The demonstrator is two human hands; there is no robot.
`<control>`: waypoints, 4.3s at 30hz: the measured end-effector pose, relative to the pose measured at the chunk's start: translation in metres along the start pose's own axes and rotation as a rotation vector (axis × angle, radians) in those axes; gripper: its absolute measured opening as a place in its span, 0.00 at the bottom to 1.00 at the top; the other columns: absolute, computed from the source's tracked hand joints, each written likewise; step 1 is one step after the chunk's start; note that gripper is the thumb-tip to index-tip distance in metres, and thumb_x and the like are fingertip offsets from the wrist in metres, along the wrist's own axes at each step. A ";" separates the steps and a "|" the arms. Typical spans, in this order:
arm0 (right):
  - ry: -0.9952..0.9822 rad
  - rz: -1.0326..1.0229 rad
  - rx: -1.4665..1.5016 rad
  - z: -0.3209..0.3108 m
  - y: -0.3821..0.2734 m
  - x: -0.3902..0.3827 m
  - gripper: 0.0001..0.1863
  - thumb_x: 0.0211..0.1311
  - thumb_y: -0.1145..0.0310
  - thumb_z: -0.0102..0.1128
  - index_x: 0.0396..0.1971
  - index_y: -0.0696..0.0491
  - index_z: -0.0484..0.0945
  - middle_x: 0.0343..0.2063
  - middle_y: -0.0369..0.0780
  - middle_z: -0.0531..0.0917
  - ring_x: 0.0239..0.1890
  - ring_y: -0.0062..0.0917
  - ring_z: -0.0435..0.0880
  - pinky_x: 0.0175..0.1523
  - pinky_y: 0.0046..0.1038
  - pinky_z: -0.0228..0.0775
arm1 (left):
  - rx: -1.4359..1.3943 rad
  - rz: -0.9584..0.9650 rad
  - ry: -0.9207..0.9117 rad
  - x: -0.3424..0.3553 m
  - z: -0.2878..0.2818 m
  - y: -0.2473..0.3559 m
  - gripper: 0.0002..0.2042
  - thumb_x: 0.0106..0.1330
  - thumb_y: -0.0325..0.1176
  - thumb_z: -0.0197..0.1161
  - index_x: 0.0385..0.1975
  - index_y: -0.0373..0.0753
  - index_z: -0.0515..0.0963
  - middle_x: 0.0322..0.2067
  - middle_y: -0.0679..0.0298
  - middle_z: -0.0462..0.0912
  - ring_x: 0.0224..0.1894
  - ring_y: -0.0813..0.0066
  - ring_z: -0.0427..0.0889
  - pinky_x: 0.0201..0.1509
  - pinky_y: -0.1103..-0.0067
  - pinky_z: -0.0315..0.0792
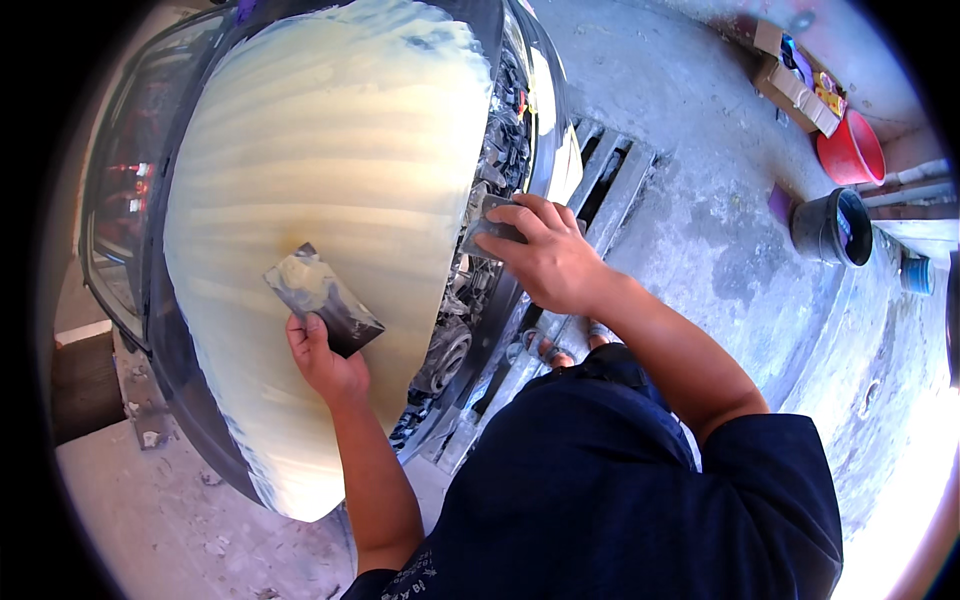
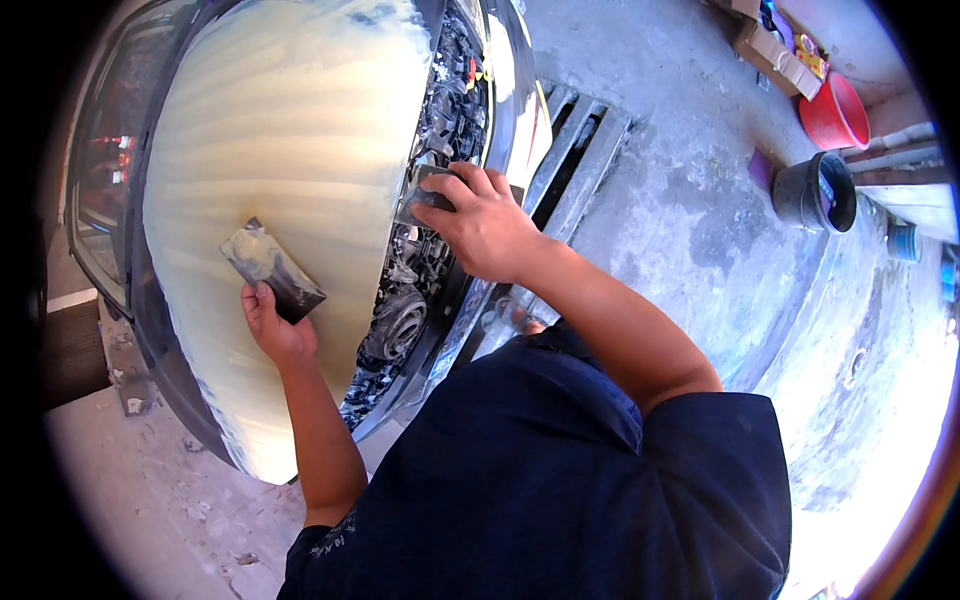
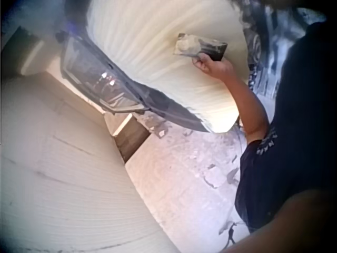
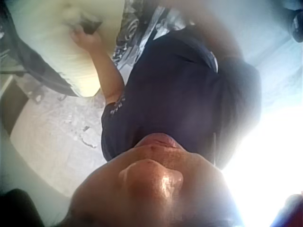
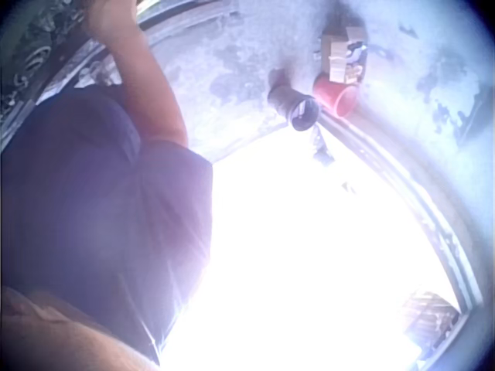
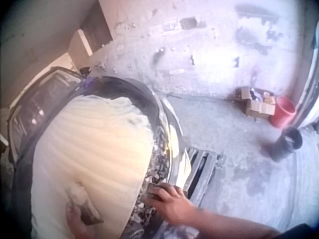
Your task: The person applies a thick beige body filler to the hood of a car using two metal spreaders. They repeatedly scoop filler from one spreader and smooth it across the hood surface, working from the center toward the edges and around the headlight area.
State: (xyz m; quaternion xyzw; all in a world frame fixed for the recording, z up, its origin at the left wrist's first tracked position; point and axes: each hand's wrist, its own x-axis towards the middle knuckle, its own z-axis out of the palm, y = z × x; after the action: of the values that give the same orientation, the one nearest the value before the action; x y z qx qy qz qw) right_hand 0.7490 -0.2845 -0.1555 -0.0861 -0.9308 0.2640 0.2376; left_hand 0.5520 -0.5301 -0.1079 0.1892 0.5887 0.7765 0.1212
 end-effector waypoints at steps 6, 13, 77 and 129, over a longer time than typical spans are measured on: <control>0.000 -0.097 0.933 -0.028 -0.040 -0.010 0.29 0.51 0.77 0.68 0.57 0.51 0.75 0.59 0.45 0.69 0.61 0.38 0.68 0.64 0.34 0.63 | -0.049 -0.237 0.045 -0.066 0.066 -0.014 0.12 0.71 0.30 0.52 0.51 0.35 0.67 0.47 0.58 0.76 0.50 0.70 0.76 0.59 0.71 0.68; -0.087 -0.031 0.415 -0.012 -0.021 -0.030 0.27 0.49 0.70 0.67 0.54 0.45 0.77 0.59 0.40 0.67 0.60 0.39 0.64 0.61 0.42 0.61 | -0.137 -0.186 0.038 -0.072 0.078 0.003 0.11 0.72 0.29 0.48 0.52 0.35 0.67 0.49 0.57 0.75 0.53 0.68 0.74 0.61 0.69 0.67; 0.118 -0.021 0.875 -0.004 -0.039 -0.026 0.25 0.54 0.66 0.65 0.54 0.53 0.75 0.52 0.45 0.71 0.53 0.39 0.71 0.57 0.38 0.65 | -0.094 -0.280 -0.001 -0.085 0.069 0.014 0.12 0.68 0.25 0.52 0.50 0.36 0.68 0.49 0.58 0.76 0.53 0.67 0.75 0.61 0.68 0.67; 0.084 0.430 1.979 0.004 -0.064 -0.002 0.23 0.71 0.56 0.49 0.56 0.58 0.67 0.49 0.43 0.78 0.51 0.27 0.77 0.60 0.31 0.65 | -0.325 -0.671 -0.312 -0.102 0.068 0.017 0.20 0.65 0.29 0.58 0.56 0.30 0.67 0.45 0.53 0.80 0.41 0.65 0.83 0.41 0.74 0.81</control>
State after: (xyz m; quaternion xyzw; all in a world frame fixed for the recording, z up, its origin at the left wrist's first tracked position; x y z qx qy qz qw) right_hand 0.7469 -0.3407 -0.1253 -0.0256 -0.2495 0.9507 0.1822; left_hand 0.6744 -0.5173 -0.0913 0.0804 0.4618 0.7389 0.4840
